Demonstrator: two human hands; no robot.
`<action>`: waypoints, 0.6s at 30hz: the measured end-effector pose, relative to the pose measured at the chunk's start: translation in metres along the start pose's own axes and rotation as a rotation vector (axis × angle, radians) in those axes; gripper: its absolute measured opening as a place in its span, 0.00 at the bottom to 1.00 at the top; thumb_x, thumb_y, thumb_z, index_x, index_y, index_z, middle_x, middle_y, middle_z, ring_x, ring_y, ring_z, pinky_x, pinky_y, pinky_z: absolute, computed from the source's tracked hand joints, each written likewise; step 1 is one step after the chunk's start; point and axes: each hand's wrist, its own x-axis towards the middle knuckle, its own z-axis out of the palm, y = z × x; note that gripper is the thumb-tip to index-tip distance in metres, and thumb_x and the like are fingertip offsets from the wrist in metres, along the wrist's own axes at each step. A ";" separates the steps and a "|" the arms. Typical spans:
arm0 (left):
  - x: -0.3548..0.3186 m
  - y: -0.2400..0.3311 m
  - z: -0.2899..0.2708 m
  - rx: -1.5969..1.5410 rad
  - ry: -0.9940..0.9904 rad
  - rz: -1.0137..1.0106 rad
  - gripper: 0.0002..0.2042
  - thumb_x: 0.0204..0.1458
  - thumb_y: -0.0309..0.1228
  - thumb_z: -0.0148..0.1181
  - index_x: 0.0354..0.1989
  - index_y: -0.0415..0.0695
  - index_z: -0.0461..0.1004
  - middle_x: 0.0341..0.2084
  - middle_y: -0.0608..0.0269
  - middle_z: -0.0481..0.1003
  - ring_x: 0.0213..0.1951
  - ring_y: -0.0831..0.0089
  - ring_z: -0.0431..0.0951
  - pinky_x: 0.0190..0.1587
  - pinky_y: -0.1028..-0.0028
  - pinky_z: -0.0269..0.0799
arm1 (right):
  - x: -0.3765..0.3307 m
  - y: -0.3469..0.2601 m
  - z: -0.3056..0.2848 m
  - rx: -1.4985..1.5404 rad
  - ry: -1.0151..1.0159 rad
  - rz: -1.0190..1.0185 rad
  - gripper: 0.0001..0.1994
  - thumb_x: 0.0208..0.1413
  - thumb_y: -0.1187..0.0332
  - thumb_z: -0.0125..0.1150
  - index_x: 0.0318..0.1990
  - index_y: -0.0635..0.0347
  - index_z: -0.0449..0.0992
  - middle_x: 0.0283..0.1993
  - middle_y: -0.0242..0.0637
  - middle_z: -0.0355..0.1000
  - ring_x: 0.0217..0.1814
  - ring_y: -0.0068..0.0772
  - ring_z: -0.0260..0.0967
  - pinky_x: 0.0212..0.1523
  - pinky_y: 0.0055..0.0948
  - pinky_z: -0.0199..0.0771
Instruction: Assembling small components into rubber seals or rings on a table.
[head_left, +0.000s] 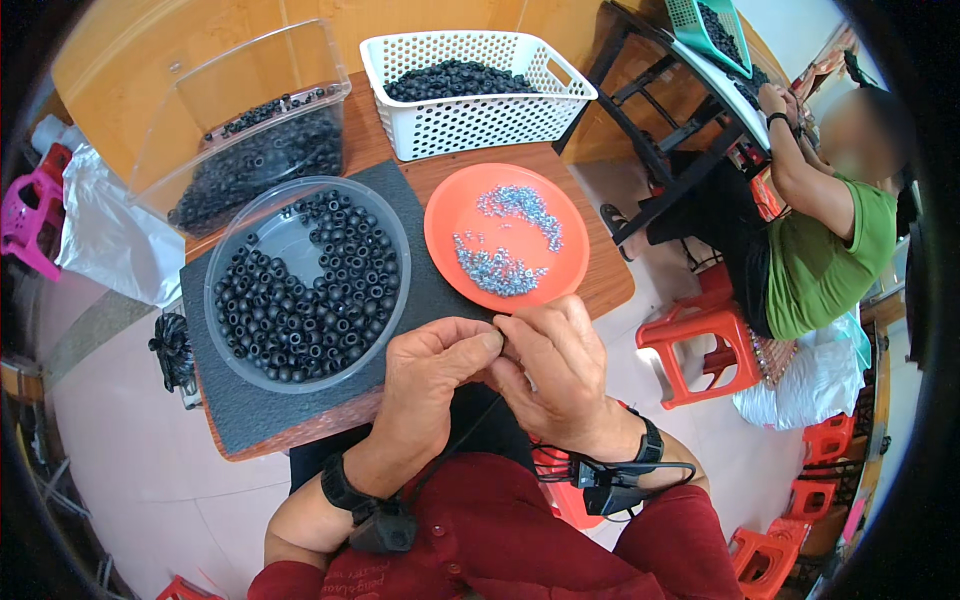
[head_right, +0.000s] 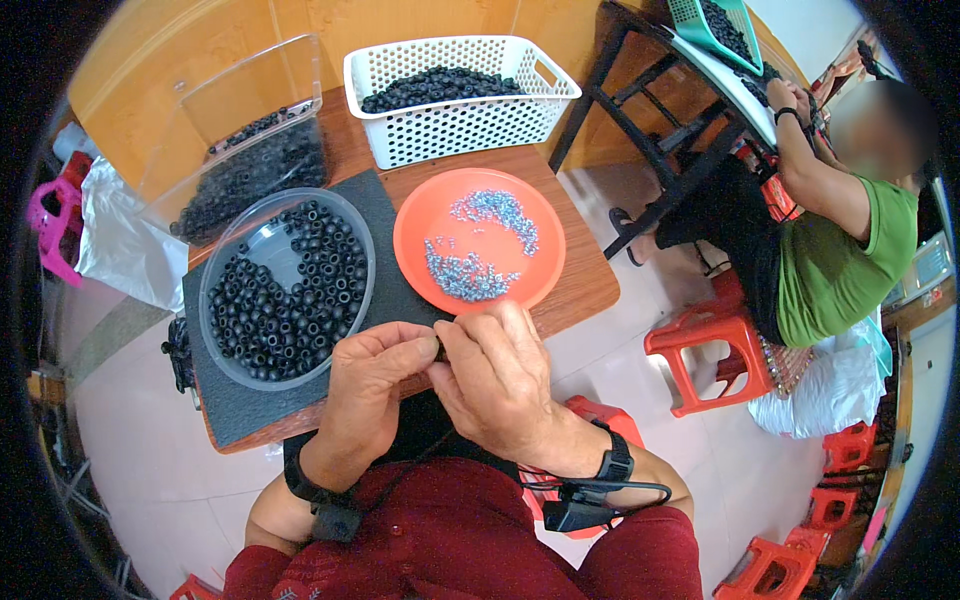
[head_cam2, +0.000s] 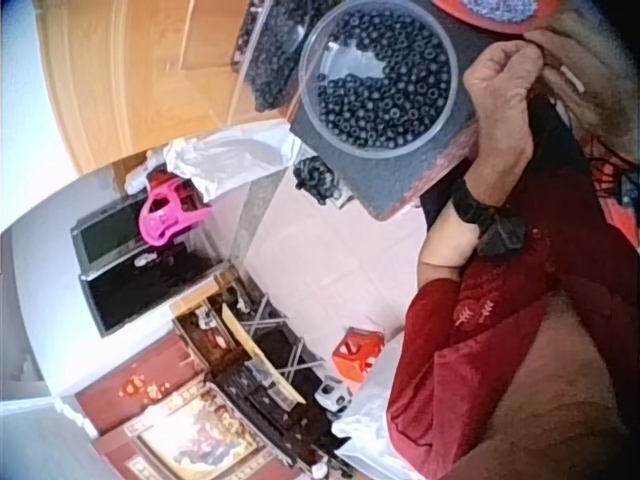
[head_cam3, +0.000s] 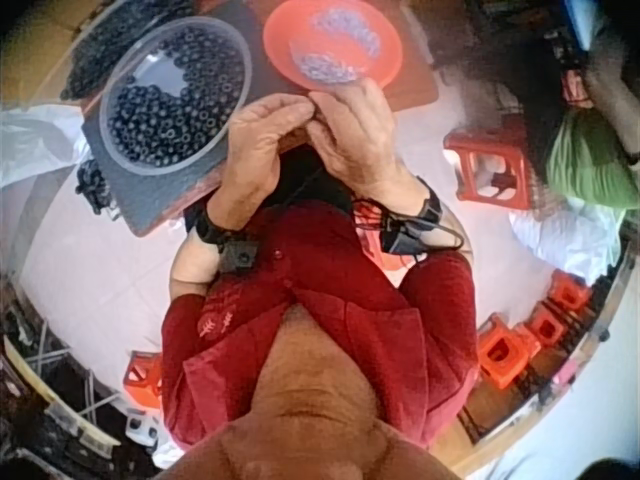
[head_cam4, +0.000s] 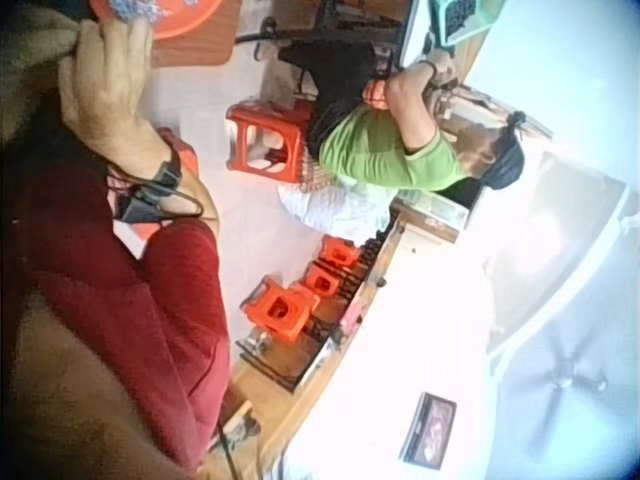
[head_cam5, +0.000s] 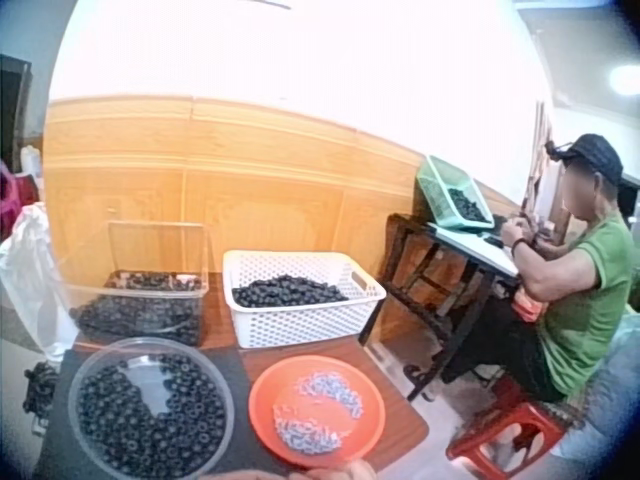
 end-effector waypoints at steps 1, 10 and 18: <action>0.000 0.000 0.001 -0.022 0.008 -0.005 0.07 0.54 0.27 0.55 0.35 0.35 0.74 0.29 0.62 0.76 0.29 0.76 0.76 0.36 0.77 0.73 | 0.000 0.002 0.000 0.001 0.017 -0.017 0.18 0.30 0.77 0.65 0.35 0.70 0.73 0.32 0.41 0.66 0.31 0.41 0.63 0.29 0.34 0.64; 0.000 -0.009 -0.004 0.137 -0.118 0.061 0.12 0.57 0.31 0.52 0.35 0.32 0.75 0.25 0.59 0.76 0.26 0.73 0.76 0.32 0.76 0.71 | -0.009 0.010 0.004 -0.035 0.028 -0.091 0.19 0.27 0.77 0.63 0.34 0.75 0.72 0.29 0.43 0.65 0.27 0.40 0.61 0.25 0.34 0.61; -0.002 -0.013 -0.004 0.195 -0.084 0.085 0.11 0.58 0.27 0.48 0.33 0.32 0.75 0.26 0.60 0.76 0.27 0.76 0.74 0.31 0.78 0.70 | -0.008 0.008 0.008 -0.063 0.013 -0.196 0.23 0.22 0.73 0.58 0.33 0.76 0.72 0.26 0.42 0.64 0.25 0.36 0.59 0.23 0.33 0.58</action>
